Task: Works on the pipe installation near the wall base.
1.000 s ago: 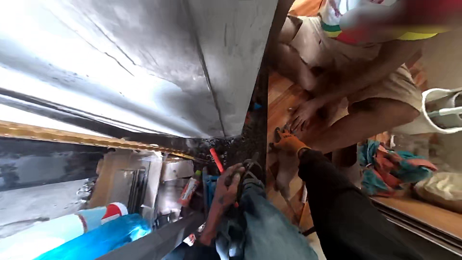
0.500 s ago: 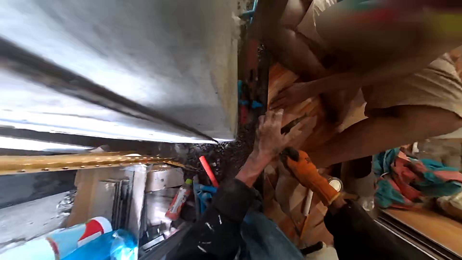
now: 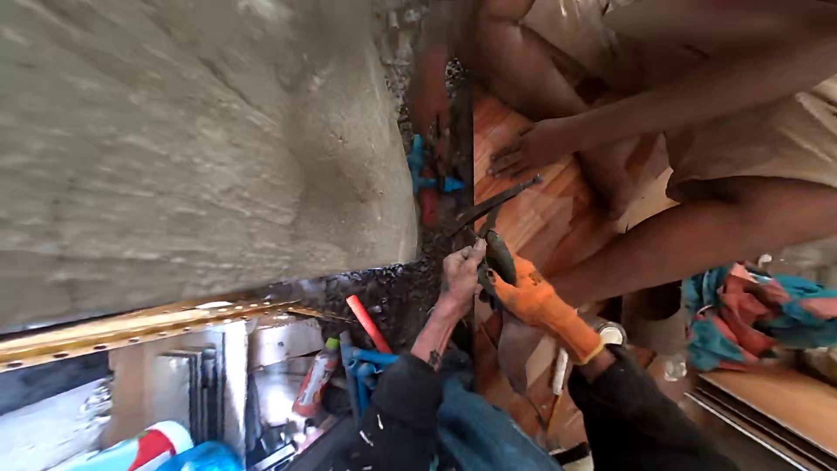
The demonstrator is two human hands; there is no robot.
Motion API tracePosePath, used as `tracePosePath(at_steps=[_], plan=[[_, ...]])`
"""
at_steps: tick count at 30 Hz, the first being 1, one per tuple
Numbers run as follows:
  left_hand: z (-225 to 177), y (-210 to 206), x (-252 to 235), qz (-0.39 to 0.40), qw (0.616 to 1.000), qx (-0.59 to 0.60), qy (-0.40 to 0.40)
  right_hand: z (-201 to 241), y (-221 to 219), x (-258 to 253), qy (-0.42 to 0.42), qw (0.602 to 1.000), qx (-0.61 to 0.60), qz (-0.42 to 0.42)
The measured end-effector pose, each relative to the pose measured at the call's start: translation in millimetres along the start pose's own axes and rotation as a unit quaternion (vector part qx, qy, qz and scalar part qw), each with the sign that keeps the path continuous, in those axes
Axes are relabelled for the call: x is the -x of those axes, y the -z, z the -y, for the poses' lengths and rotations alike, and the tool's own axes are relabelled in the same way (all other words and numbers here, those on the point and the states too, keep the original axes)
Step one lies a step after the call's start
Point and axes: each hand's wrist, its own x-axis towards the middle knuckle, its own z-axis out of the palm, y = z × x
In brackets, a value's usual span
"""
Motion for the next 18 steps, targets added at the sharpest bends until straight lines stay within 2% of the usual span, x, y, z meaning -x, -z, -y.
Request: tracePosePath(at_steps=[2, 4, 5, 7, 9, 11, 13, 16, 18], plan=[[-5.8, 5.3, -6.5, 0.033, 0.999, -0.015, -0.027, -9.8, 20.5, 6.6, 0.052, 0.998, 0.002, 0.047], [-20.5, 6.7, -7.3, 0.058, 0.998, -0.004, -0.011, -19.6, 39.8, 10.7, 0.028, 0.997, -0.021, 0.068], [-26.4, 6.7, -11.2, 0.068, 0.998, 0.007, -0.007, -26.3, 48.0, 9.3, 0.003, 0.998, -0.018, 0.054], [-33.7, 2.7, -28.1, 0.055, 0.997, 0.041, -0.019, -40.7, 60.9, -0.4, -0.027, 0.997, 0.064, -0.020], [-48.0, 0.9, -25.9, 0.037, 0.998, 0.042, -0.027, -46.1, 63.8, -13.9, 0.005, 0.980, 0.161, -0.114], [-66.1, 4.5, -9.7, 0.040, 0.998, 0.012, -0.041, -42.9, 67.1, -53.3, 0.056, 0.957, 0.247, -0.139], [-81.9, 16.7, 17.7, 0.080, 0.995, -0.051, -0.037, -37.2, 67.2, -110.2, 0.098, 0.935, 0.320, -0.118], [-102.3, 32.6, 37.4, 0.127, 0.981, -0.145, -0.027, -18.7, 69.4, -186.6, 0.187, 0.905, 0.374, -0.080], [-101.7, 45.4, 39.9, 0.145, 0.977, -0.155, -0.019, -1.9, 70.7, -222.6, 0.230, 0.893, 0.381, -0.073]])
